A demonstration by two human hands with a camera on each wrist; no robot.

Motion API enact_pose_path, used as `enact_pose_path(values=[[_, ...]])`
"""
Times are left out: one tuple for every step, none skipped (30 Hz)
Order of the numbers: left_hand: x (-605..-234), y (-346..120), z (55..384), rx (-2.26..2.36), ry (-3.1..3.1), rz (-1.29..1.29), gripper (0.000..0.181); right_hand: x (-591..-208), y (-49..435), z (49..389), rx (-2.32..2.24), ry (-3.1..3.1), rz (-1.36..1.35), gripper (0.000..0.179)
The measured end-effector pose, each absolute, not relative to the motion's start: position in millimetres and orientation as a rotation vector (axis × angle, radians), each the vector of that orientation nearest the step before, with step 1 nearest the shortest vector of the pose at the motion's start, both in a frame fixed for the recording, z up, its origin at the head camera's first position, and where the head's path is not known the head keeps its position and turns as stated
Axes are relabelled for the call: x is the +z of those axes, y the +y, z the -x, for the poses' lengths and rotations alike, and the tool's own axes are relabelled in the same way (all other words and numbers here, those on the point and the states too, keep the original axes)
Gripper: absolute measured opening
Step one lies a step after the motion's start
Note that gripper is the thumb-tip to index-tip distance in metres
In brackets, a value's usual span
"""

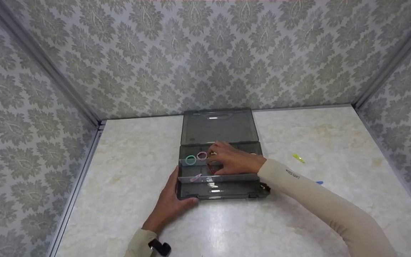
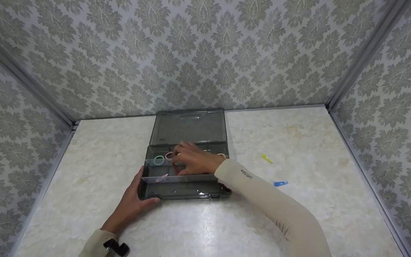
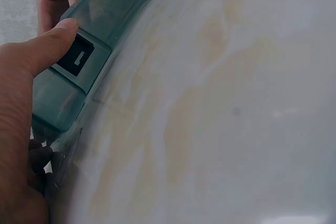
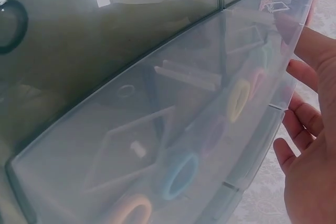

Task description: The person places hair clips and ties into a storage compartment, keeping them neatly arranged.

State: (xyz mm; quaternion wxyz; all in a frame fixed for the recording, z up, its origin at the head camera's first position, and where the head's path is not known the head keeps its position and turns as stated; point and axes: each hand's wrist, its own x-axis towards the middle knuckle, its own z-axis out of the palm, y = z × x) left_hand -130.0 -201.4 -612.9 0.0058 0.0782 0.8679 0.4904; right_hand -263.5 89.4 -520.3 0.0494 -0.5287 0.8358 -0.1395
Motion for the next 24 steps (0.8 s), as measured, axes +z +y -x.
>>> enact_pose_path(values=[[-613,-201,130,1.536,2.714,-0.242,0.139,-521,89,264,-0.409,2.545,1.608,0.046],[-613,-202,130,1.538,2.712,-0.242,0.139,-521,88,264,-0.401,2.541,1.607,0.046],[-613,-201,130,1.54,2.71,-0.239,0.14,-522,87,265,-0.393,2.538,1.607,0.046],[-613,-201,130,1.542,2.71,-0.245,0.139,-522,87,265,-0.384,2.536,1.607,0.046],[-613,-201,130,1.545,2.709,-0.252,0.139,-523,86,265,-0.384,2.533,1.609,0.046],[-613,-201,130,1.548,2.709,-0.259,0.139,-523,85,265,-0.383,2.532,1.615,0.046],[-612,-201,130,1.55,2.709,-0.263,0.138,-524,85,266,-0.382,2.532,1.622,0.045],[-612,-201,130,1.552,2.709,-0.265,0.138,-524,84,266,-0.383,2.531,1.63,0.045],[-612,-201,130,1.553,2.708,-0.263,0.138,-524,84,266,-0.386,2.532,1.634,0.045],[-612,-201,130,1.554,2.707,-0.26,0.139,-525,84,265,-0.387,2.534,1.642,0.045],[-612,-201,130,1.555,2.706,-0.256,0.139,-525,83,265,-0.388,2.535,1.651,0.045],[-613,-201,130,1.557,2.706,-0.256,0.139,-525,83,265,-0.392,2.536,1.655,0.045],[-613,-201,130,1.559,2.706,-0.254,0.139,-526,83,265,-0.398,2.536,1.655,0.046],[-613,-201,130,1.564,2.705,-0.26,0.14,-526,82,265,-0.402,2.537,1.656,0.047],[-613,-201,130,1.567,2.704,-0.262,0.14,-527,82,265,-0.403,2.538,1.654,0.046],[-613,-201,131,1.572,2.704,-0.265,0.14,-527,82,265,-0.4,2.543,1.658,0.045],[-614,-201,131,1.577,2.704,-0.267,0.14,-528,82,266,-0.399,2.544,1.658,0.045],[-614,-202,131,1.579,2.704,-0.265,0.14,-529,81,266,-0.399,2.546,1.658,0.045],[-614,-202,131,1.578,2.705,-0.26,0.14,-530,81,266,-0.396,2.549,1.66,0.045],[-614,-201,131,1.579,2.705,-0.259,0.14,-532,81,267,-0.393,2.551,1.66,0.045],[-614,-201,131,1.575,2.707,-0.249,0.141,-533,81,267,-0.396,2.551,1.656,0.045],[-614,-201,131,1.57,2.709,-0.242,0.141,-533,82,268,-0.406,2.546,1.65,0.045],[-614,-201,130,1.564,2.709,-0.234,0.141,-533,82,268,-0.419,2.54,1.641,0.046],[-614,-201,130,1.558,2.71,-0.229,0.141,-533,83,268,-0.433,2.534,1.631,0.046]])
